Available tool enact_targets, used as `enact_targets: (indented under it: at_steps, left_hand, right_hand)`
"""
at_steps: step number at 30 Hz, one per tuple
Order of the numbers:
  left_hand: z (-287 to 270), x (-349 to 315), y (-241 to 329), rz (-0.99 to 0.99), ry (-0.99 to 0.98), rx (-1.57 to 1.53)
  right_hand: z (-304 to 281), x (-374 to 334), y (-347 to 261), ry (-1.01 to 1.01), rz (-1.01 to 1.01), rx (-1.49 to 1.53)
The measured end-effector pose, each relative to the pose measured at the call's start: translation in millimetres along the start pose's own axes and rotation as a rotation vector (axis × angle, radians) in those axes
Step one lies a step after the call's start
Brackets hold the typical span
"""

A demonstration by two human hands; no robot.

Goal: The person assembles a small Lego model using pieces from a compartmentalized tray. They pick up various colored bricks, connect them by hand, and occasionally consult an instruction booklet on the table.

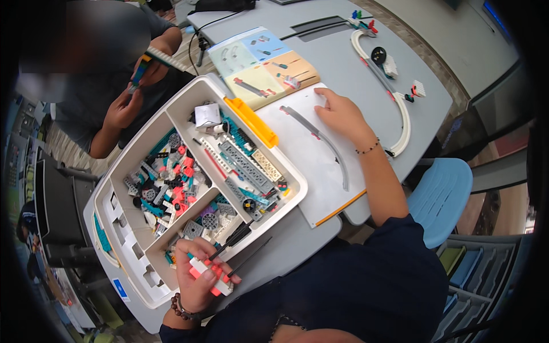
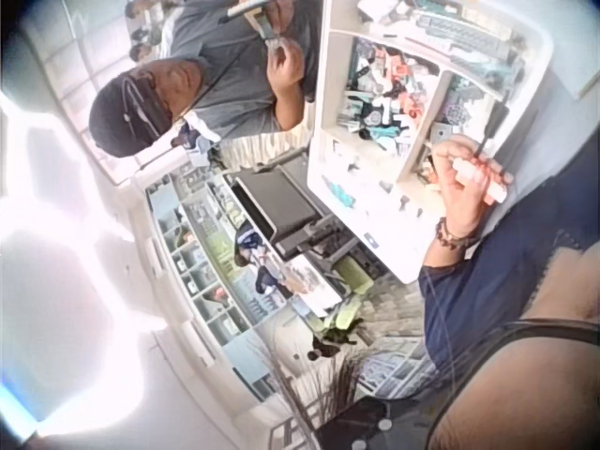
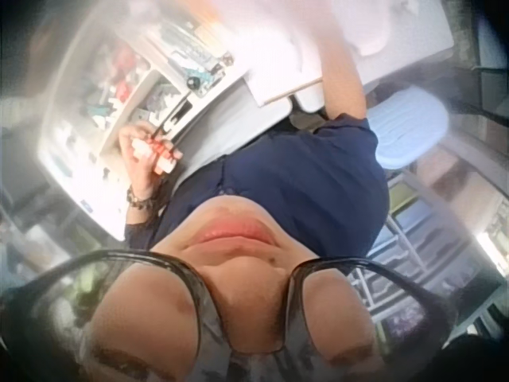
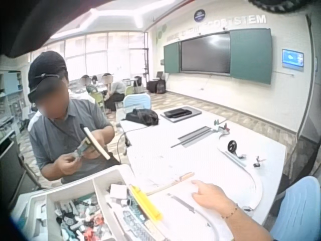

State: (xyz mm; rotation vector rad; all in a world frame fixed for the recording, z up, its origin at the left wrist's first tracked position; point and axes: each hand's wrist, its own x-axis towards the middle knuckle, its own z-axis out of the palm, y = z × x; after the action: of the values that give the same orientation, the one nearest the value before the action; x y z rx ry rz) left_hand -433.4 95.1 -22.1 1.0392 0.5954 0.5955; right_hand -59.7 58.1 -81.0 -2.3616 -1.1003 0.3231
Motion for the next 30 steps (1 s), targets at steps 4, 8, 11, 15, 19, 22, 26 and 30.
enact_targets:
  at_steps: [4,8,11,15,19,22,26,30]
  left_hand:
    - [-3.3,-0.9,-1.3,-0.023,-0.011,-0.029]
    - [-4.5,-0.6,0.0,-0.043,-0.009,-0.039]
    - [-12.6,-0.2,0.5,-0.064,-0.123,-0.09]
    - [-12.4,-1.5,1.8,-0.066,-0.124,-0.102]
    - [-11.8,-1.7,1.4,-0.066,-0.128,-0.11]
    - [-12.4,-0.6,2.1,-0.076,-0.142,-0.115]
    - [-12.6,-0.7,3.7,-0.08,-0.157,-0.1]
    - [-13.8,-0.9,3.2,-0.078,-0.169,-0.089]
  right_hand:
    - [-1.2,-0.6,-4.0,-0.014,0.022,-0.021]
    - [-0.2,0.6,-4.9,-0.033,0.043,-0.034]
    - [-0.1,0.4,-3.7,-0.033,0.044,-0.021]
    - [0.8,-0.1,-6.8,-0.007,0.024,-0.032]
    - [0.5,0.2,-30.8,-0.014,-0.054,-0.176]
    - [1.9,11.1,-60.5,-0.039,-0.108,-0.306]
    - [19.0,55.3,-67.4,-0.133,-0.092,-0.373]
    - [36.6,80.8,-55.0,-0.24,-0.013,-0.266]
